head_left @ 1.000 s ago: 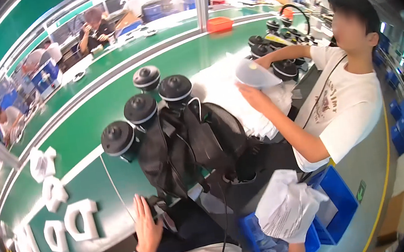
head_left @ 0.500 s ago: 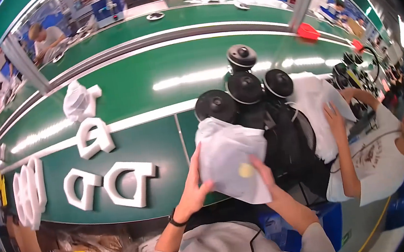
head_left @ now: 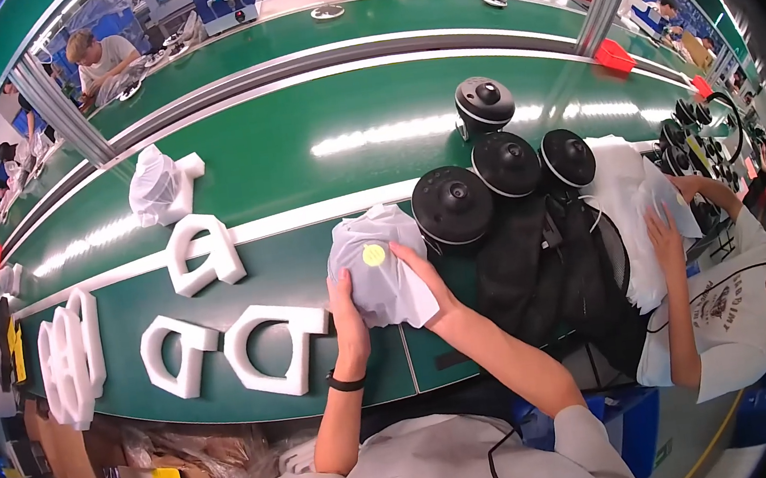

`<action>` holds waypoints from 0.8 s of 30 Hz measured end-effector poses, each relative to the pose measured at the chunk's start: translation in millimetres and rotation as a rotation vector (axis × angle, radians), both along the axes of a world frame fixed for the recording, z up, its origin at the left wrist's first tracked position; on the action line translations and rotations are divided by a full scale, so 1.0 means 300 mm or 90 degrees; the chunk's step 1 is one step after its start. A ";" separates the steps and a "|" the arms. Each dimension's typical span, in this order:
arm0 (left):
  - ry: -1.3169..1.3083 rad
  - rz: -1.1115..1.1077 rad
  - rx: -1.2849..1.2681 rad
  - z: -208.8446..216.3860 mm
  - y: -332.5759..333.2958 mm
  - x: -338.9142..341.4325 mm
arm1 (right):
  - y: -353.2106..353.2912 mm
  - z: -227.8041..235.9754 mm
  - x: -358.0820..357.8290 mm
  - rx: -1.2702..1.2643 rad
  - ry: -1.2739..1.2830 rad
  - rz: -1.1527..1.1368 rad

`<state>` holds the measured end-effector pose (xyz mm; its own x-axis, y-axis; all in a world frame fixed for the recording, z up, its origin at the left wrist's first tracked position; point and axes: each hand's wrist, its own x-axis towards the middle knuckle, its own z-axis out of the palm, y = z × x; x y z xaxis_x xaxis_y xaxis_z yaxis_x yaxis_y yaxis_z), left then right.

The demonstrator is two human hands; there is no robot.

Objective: Packaging circular black lighting components into foam protectors and plastic bags on an assembly line.

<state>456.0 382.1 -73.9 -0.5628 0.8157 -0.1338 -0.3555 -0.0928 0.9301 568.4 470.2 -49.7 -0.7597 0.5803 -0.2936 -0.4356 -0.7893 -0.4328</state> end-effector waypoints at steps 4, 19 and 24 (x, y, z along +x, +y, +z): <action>-0.178 0.083 0.014 -0.043 0.018 0.026 | -0.014 0.042 0.026 0.010 0.016 -0.017; 0.733 0.280 -0.153 0.157 -0.456 -0.133 | -0.312 0.193 0.239 1.038 -0.451 -0.203; 0.781 0.239 -0.322 0.084 -0.530 -0.295 | -0.424 0.326 -0.070 1.328 -0.288 0.118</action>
<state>367.4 223.1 -48.7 -0.7075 0.6021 0.3701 0.6804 0.4385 0.5872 547.3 342.8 48.0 -0.9110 0.1597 0.3802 -0.0721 0.8461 -0.5282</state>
